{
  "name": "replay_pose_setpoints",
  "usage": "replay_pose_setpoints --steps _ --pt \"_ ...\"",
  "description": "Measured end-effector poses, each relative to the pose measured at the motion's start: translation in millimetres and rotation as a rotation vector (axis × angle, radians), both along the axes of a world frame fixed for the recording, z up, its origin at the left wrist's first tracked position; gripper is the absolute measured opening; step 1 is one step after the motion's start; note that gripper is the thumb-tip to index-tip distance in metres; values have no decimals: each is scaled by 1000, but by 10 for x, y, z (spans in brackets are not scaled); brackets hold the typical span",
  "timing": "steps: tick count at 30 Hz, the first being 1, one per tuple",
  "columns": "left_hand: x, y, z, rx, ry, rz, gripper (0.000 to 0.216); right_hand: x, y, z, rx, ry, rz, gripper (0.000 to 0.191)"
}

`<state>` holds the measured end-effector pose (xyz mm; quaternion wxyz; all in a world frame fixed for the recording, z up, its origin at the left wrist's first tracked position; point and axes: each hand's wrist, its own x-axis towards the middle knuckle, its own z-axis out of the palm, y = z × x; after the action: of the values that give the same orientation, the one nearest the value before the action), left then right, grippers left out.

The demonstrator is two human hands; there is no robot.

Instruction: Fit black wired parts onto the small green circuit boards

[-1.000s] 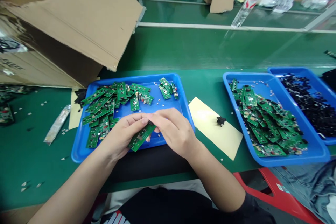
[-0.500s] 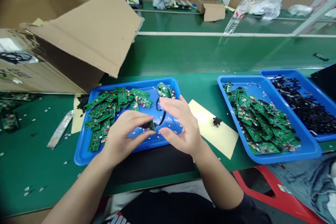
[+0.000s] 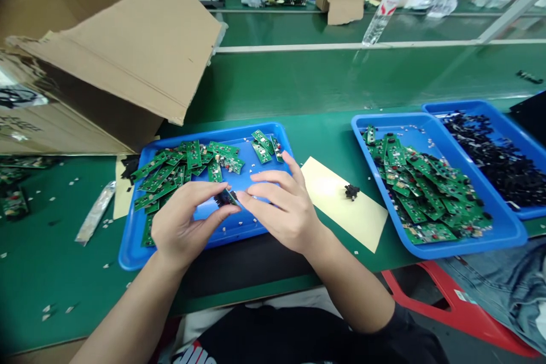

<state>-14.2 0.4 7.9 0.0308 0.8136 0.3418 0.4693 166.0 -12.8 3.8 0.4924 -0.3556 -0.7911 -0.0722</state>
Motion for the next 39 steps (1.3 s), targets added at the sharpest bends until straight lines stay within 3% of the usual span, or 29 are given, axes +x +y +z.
replay_pose_setpoints --steps 3,6,10,13,17,24,27,29,34,39 --pt "-8 -5 -35 -64 -45 6 27 -10 -7 -15 -6 -51 9 19" --pt "-34 6 -63 -119 -132 40 28 33 -21 -9 -120 -99 25 31" --pt "-46 4 -43 -51 -148 54 31 128 -49 40 -300 169 116 47" --pt "-21 -22 -17 23 -65 1 31 138 -72 60 -533 342 225 40" --pt "-4 -49 -25 65 -1 -16 34 50 -90 39 -863 349 313 30" --pt "-28 -47 -45 71 -14 7 35 31 -68 35 -1185 777 554 22" --pt "-34 -37 -33 89 4 10 36 82 -37 43 -1253 792 683 35" --pt "-39 -29 -20 112 29 -4 37 102 -24 50 -1278 780 686 40" --pt "-43 -21 7 163 96 -64 39 104 -39 68 -1319 829 628 20" --pt "-43 -37 -2 135 85 -75 42 100 -68 96 -1288 822 561 14"
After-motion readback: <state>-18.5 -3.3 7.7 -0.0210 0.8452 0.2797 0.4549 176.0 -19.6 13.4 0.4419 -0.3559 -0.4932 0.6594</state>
